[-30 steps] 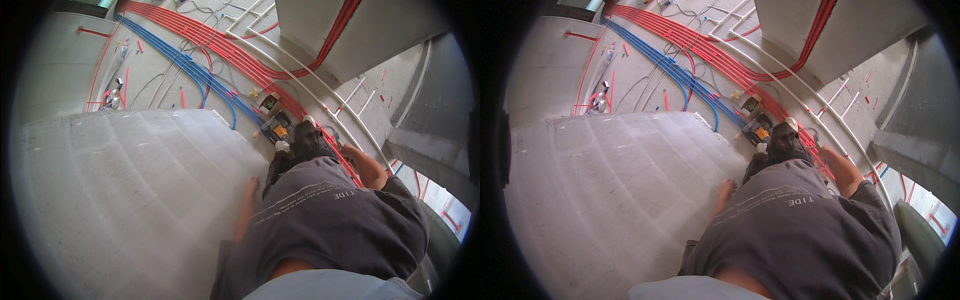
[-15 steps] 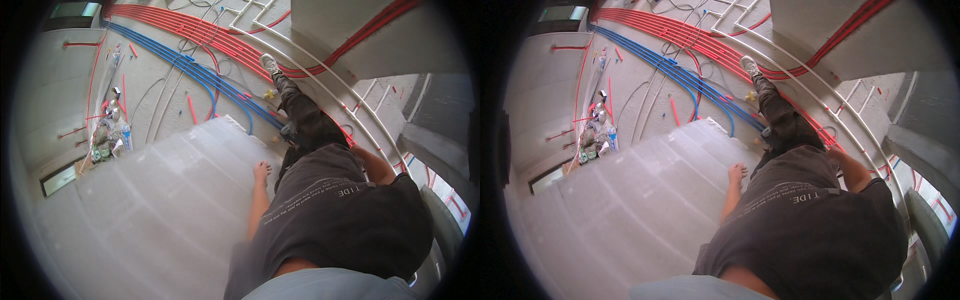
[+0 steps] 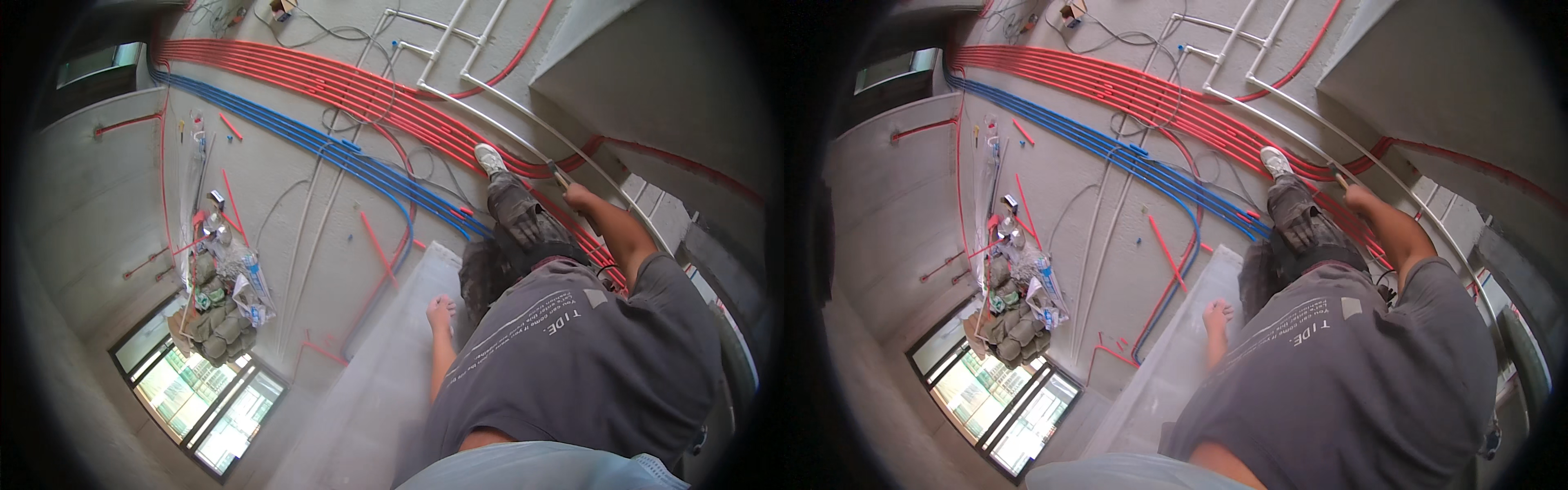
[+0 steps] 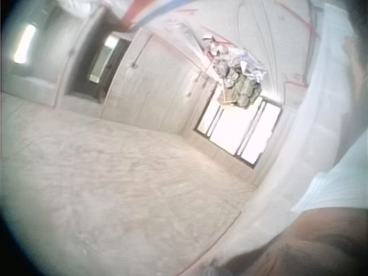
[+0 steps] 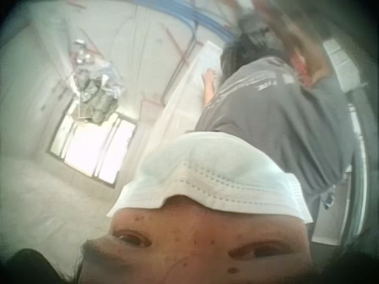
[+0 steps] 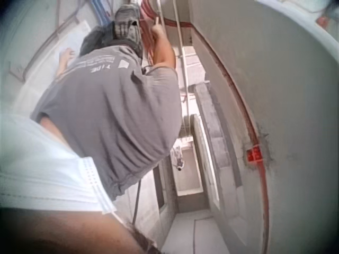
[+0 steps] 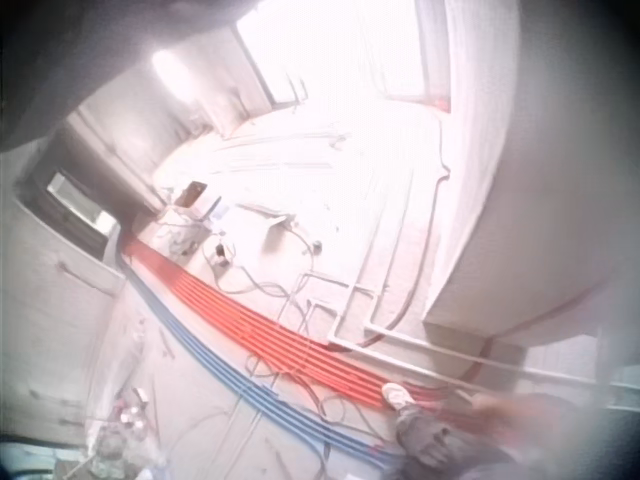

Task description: The person secures white PVC pipes to a concrete wall using red plastic clips and a hammer. They repeatedly position the clips over the pipes and tap them into place while moving along the wall.

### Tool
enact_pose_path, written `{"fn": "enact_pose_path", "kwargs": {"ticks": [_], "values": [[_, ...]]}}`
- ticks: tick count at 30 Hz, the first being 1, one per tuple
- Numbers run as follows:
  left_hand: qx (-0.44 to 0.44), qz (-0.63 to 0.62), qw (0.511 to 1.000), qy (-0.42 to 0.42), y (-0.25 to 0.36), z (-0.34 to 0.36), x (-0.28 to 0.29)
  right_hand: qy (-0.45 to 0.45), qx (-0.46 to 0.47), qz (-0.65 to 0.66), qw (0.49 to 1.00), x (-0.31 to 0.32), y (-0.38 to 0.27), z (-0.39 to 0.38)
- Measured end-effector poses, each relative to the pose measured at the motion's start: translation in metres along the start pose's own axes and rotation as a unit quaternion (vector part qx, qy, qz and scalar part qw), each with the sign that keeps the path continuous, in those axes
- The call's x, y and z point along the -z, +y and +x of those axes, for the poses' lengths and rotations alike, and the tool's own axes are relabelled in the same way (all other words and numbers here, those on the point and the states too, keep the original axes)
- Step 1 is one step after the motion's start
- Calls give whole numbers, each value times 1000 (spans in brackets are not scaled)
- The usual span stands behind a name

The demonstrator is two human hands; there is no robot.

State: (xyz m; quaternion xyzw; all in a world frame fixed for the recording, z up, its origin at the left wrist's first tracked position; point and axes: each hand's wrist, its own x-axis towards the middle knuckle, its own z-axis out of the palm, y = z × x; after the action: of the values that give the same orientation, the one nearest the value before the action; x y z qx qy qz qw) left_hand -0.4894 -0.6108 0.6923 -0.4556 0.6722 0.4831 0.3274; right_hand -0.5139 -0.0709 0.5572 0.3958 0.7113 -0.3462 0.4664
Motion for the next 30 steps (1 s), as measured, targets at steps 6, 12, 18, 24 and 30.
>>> {"fn": "enact_pose_path", "kwargs": {"ticks": [6, 12, 18, 24, 30], "values": [[-52, 83, 995, -27, 136, 65, 25, 73, 85, 48, 993, 50, -114, 12], [-49, 181, 979, -85, 292, 141, 50, 82, 0, 171, 982, 40, -182, -10], [-86, 405, 895, -169, 499, 283, 74, 114, -211, 401, 884, -52, -214, -27], [-199, 328, 909, -166, 736, 351, 43, 129, -316, 428, 837, -178, -299, -87], [-212, 362, 893, -163, 819, 377, 14, 105, -294, 457, 833, -286, -370, -111]]}}
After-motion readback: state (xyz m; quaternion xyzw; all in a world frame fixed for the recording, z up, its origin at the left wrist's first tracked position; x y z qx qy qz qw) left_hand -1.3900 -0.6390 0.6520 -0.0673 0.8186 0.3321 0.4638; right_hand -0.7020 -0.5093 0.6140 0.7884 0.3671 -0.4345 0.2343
